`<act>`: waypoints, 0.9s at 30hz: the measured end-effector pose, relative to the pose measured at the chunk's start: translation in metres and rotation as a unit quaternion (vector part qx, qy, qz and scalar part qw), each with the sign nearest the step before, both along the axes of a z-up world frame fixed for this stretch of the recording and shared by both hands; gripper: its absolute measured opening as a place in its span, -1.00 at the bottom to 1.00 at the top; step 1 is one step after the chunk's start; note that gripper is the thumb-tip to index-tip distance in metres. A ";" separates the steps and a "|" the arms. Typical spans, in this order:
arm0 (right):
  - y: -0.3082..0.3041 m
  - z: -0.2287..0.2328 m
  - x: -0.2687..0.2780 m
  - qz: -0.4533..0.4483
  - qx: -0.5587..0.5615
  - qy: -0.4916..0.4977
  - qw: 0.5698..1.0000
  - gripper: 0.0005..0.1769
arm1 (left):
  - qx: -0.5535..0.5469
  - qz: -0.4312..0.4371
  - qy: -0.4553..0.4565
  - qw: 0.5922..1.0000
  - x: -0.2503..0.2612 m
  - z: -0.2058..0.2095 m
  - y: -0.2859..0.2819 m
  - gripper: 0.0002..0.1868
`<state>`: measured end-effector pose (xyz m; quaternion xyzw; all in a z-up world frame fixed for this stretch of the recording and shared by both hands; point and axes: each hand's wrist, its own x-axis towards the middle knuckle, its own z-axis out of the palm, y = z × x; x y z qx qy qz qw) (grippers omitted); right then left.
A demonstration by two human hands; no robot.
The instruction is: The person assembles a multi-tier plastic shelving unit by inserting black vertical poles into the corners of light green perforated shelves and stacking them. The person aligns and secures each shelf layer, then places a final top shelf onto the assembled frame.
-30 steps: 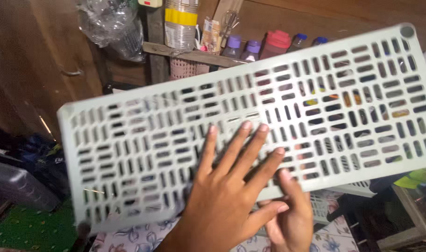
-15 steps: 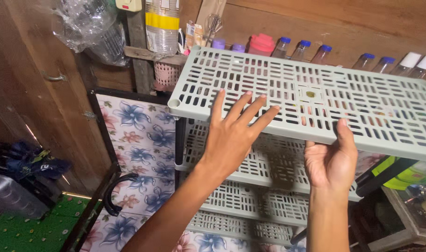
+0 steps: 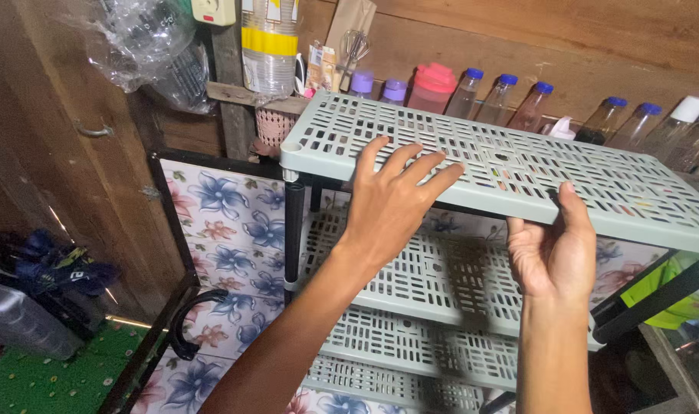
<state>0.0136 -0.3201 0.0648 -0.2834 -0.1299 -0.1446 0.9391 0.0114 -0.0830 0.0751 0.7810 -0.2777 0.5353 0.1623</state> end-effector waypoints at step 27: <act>0.001 -0.012 -0.029 0.002 -0.071 0.036 0.997 -0.58 | 0.032 -0.016 0.046 0.998 -0.017 -0.007 0.005 -0.40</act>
